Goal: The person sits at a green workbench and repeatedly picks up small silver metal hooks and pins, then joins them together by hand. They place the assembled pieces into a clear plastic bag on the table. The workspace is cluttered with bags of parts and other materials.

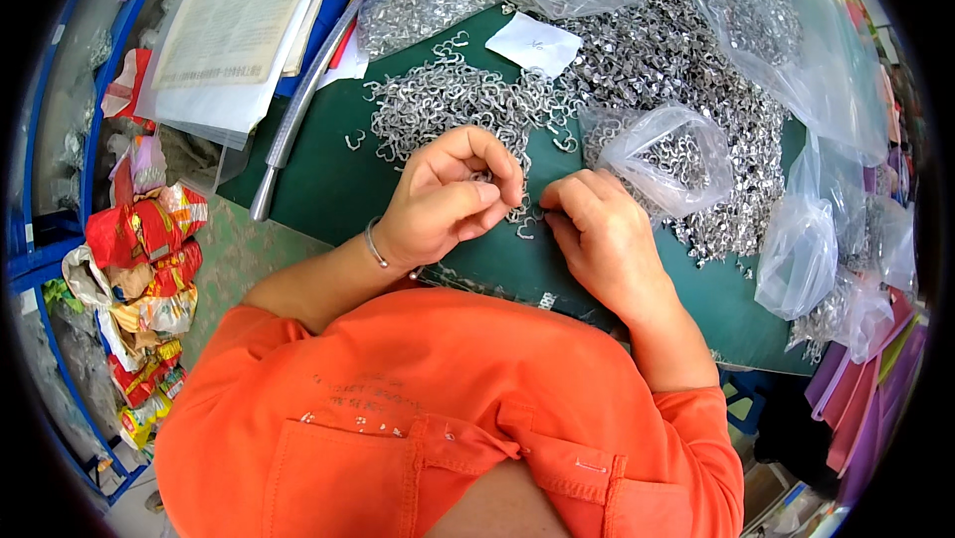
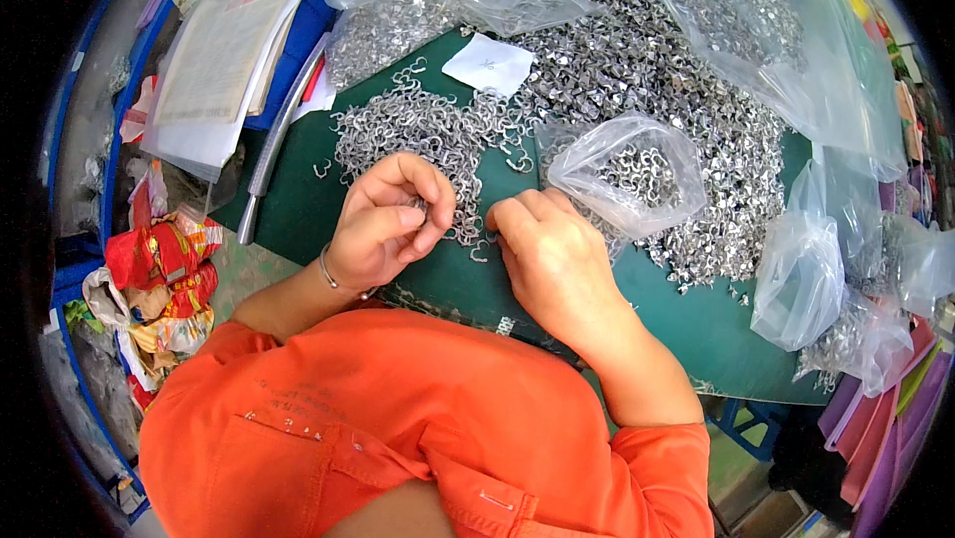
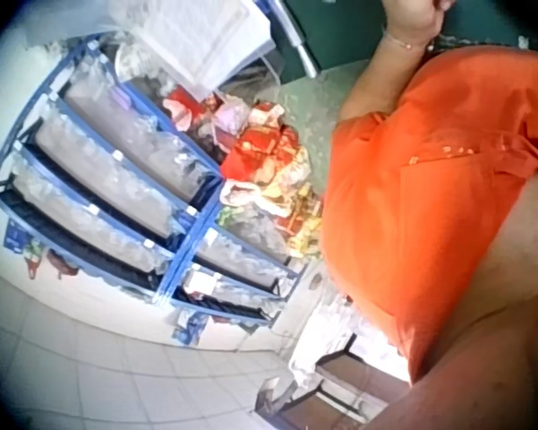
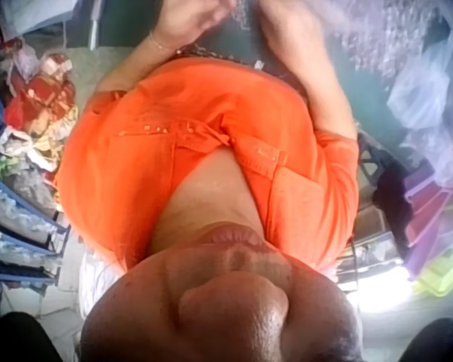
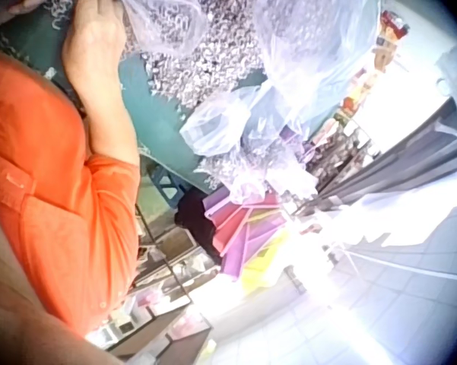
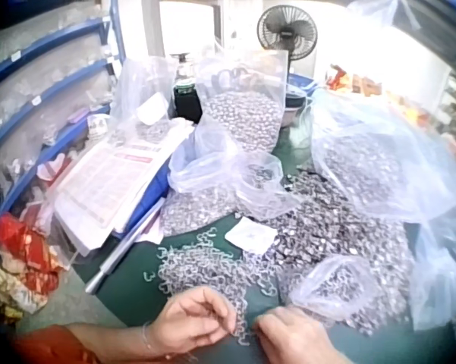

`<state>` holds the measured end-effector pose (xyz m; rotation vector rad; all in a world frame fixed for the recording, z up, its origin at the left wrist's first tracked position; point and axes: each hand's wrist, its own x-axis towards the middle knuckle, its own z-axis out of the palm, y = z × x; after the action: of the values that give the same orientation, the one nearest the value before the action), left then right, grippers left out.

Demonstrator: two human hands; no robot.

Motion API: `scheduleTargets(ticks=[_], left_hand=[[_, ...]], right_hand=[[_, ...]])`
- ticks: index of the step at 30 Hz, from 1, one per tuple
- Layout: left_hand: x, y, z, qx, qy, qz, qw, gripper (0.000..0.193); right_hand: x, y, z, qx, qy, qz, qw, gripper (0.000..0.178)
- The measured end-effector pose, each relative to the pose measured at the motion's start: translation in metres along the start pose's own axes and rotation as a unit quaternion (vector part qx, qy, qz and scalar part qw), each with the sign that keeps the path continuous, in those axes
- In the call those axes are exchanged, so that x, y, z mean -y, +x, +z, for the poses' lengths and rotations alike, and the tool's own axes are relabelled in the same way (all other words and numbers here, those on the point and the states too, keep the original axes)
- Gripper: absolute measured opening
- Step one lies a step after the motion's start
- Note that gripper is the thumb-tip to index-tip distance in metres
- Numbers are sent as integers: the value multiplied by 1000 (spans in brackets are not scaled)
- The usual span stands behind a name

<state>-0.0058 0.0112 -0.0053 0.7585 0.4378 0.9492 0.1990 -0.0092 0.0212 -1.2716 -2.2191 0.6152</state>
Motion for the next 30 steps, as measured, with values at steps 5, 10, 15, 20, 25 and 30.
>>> scheduleTargets(ticks=[5, 10, 15, 20, 25, 30], left_hand=[[0, -3, 1, -13, 59, -27, 998, 10], [1, -4, 1, -14, 84, -24, 996, 10], [2, -5, 2, -18, 116, -9, 993, 9], [2, -5, 0, -10, 127, 2, 992, 8], [3, -2, 8, -41, 176, 1, 984, 7], [2, -2, 10, -13, 184, -32, 982, 13]], right_hand=[[2, 1, 3, -23, -11, -14, 1000, 16], [-6, 1, 9, -9, -64, -29, 997, 21], [-5, 4, 15, -69, -61, -40, 995, 19], [-8, 6, 14, -69, -82, -53, 993, 19], [-6, 8, 10, -176, 20, -118, 977, 24], [-1, 12, 4, -201, 39, -242, 948, 25]])
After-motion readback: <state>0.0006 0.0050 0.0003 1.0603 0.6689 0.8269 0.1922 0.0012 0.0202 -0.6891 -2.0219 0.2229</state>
